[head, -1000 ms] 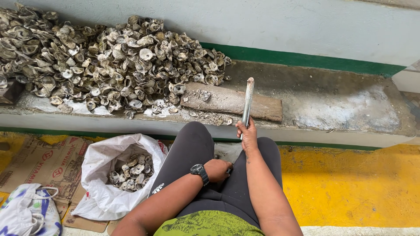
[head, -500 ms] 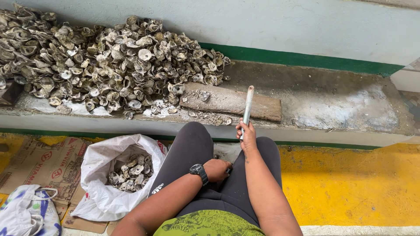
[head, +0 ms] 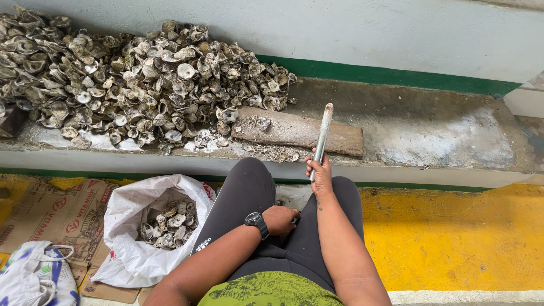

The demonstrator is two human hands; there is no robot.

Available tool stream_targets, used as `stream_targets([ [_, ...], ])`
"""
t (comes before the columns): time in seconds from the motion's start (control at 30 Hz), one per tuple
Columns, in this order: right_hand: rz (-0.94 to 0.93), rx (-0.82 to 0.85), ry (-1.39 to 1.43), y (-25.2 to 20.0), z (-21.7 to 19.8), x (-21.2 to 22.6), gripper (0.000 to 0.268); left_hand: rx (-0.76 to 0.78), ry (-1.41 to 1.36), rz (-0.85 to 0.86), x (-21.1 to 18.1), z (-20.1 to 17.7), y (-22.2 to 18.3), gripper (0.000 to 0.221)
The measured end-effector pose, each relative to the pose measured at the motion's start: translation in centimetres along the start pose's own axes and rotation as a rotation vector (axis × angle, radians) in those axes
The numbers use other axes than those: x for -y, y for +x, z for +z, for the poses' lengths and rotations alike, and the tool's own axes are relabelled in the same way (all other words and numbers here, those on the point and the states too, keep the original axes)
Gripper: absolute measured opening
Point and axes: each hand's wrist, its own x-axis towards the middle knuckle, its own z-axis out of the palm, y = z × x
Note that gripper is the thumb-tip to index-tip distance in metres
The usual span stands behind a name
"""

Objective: Shucking oyster shells using a tool and a wooden block.

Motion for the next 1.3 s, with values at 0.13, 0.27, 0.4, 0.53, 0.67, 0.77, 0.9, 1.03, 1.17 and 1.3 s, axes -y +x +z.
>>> stream_targets([
  [0.13,-0.03,0.071,0.028,0.1,0.2,0.3,0.05,-0.264,-0.095,0.177,1.2,1.2,0.7,0.045],
  [0.27,-0.006,0.121,0.057,-0.2,-0.1,0.0,0.04,-0.549,-0.4,0.006,0.8,-0.3,-0.2,0.03],
  [0.4,0.072,0.063,0.125,-0.4,0.1,0.1,0.04,-0.649,-0.622,-0.145,0.6,-1.2,-0.7,0.029],
  [0.53,0.169,0.039,0.094,1.4,-2.2,-2.7,0.037,-0.876,-0.595,0.074,1.1,-0.7,-0.1,0.039],
  [0.67,0.164,0.01,0.073,1.6,-1.1,-1.6,0.036,-0.871,-0.834,-0.011,4.2,-1.9,2.8,0.027],
  [0.77,0.187,0.082,0.151,4.8,-0.6,-0.8,0.033,-1.026,-0.898,-0.1,9.7,-6.9,5.9,0.019],
  [0.9,0.166,0.132,0.178,7.3,2.0,2.5,0.017,-1.259,-0.969,-0.393,20.4,-13.4,10.0,0.042],
  [1.03,0.168,0.092,0.091,8.1,0.8,1.1,0.019,-1.313,-0.805,-0.519,23.9,-16.5,12.7,0.027],
  [1.17,0.271,0.076,0.151,9.5,-0.9,-1.4,0.016,-1.326,-0.77,-0.469,26.1,-15.2,19.1,0.023],
  [1.3,0.203,0.034,0.213,11.3,-1.5,-2.0,0.016,-1.126,-0.57,-0.661,30.5,-11.6,26.1,0.023],
])
